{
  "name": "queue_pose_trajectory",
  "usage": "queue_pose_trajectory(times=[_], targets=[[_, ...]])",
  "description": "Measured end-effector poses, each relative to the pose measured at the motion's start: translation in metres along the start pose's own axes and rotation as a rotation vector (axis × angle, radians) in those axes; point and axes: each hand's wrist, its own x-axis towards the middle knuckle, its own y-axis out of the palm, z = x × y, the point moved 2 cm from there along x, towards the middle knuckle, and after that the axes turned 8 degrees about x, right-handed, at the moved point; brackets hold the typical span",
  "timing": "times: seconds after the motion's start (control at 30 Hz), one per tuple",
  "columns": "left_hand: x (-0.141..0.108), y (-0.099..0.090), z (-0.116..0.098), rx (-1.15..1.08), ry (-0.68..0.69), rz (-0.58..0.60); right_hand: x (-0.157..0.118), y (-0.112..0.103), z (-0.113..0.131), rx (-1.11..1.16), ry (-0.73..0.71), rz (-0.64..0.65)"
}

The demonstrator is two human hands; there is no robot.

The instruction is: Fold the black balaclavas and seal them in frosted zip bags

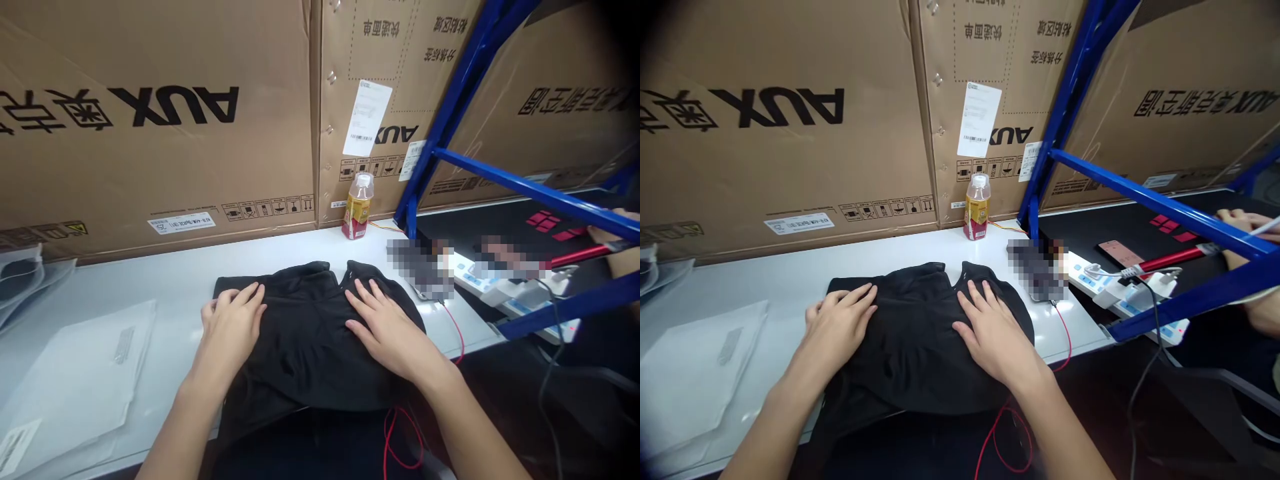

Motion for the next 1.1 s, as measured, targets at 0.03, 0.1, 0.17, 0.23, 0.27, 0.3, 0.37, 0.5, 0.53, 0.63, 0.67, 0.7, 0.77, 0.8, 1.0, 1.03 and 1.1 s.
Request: queue_pose_trajectory(times=[0.03, 0.1, 0.17, 0.23, 0.27, 0.3, 0.37, 0.5, 0.53, 0.63, 0.67, 0.7, 0.77, 0.8, 1.0, 1.03, 1.1], targets=[[0.001, 0.000, 0.001, -0.007, 0.000, -0.007, 0.001, -0.003, 0.003, 0.000, -0.011, -0.014], [0.003, -0.001, 0.005, -0.026, 0.012, -0.019, 0.006, -0.010, 0.012, 0.002, -0.052, -0.063], [0.007, -0.004, 0.010, -0.044, 0.023, -0.036, 0.016, -0.017, 0.023, -0.026, -0.102, -0.108], [0.011, -0.010, 0.015, -0.054, 0.012, -0.066, 0.031, -0.020, 0.033, -0.093, -0.133, -0.106], [0.014, -0.014, 0.017, -0.056, -0.001, -0.085, 0.038, -0.020, 0.036, -0.123, -0.136, -0.091], [0.016, -0.019, 0.020, -0.056, -0.017, -0.103, 0.046, -0.020, 0.039, -0.146, -0.135, -0.075], [0.019, -0.028, 0.022, -0.052, -0.055, -0.140, 0.056, -0.018, 0.042, -0.161, -0.125, -0.062], [0.012, -0.035, 0.015, -0.053, -0.071, -0.174, 0.054, -0.013, 0.044, -0.142, -0.119, -0.095], [0.007, -0.033, 0.009, -0.066, -0.035, -0.165, 0.048, -0.011, 0.044, -0.126, -0.131, -0.109], [-0.018, -0.021, -0.009, -0.142, 0.168, -0.064, 0.025, -0.003, 0.040, -0.069, -0.163, -0.134], [-0.027, -0.016, -0.014, -0.168, 0.236, -0.012, 0.017, 0.001, 0.037, -0.058, -0.156, -0.132], [-0.036, -0.011, -0.017, -0.187, 0.286, 0.037, 0.010, 0.005, 0.032, -0.051, -0.139, -0.127], [-0.052, -0.002, -0.017, -0.197, 0.318, 0.105, -0.001, 0.012, 0.021, -0.039, -0.084, -0.117], [-0.057, 0.001, -0.016, -0.194, 0.307, 0.118, -0.005, 0.015, 0.016, -0.033, -0.058, -0.113], [-0.062, 0.001, -0.007, -0.156, 0.256, 0.125, -0.005, 0.018, 0.000, -0.029, 0.004, -0.074], [-0.061, -0.003, -0.009, -0.145, 0.254, 0.114, -0.004, 0.017, 0.001, -0.032, 0.003, -0.065], [-0.058, -0.011, -0.016, -0.126, 0.249, 0.069, -0.002, 0.016, 0.006, -0.038, 0.001, -0.065]])
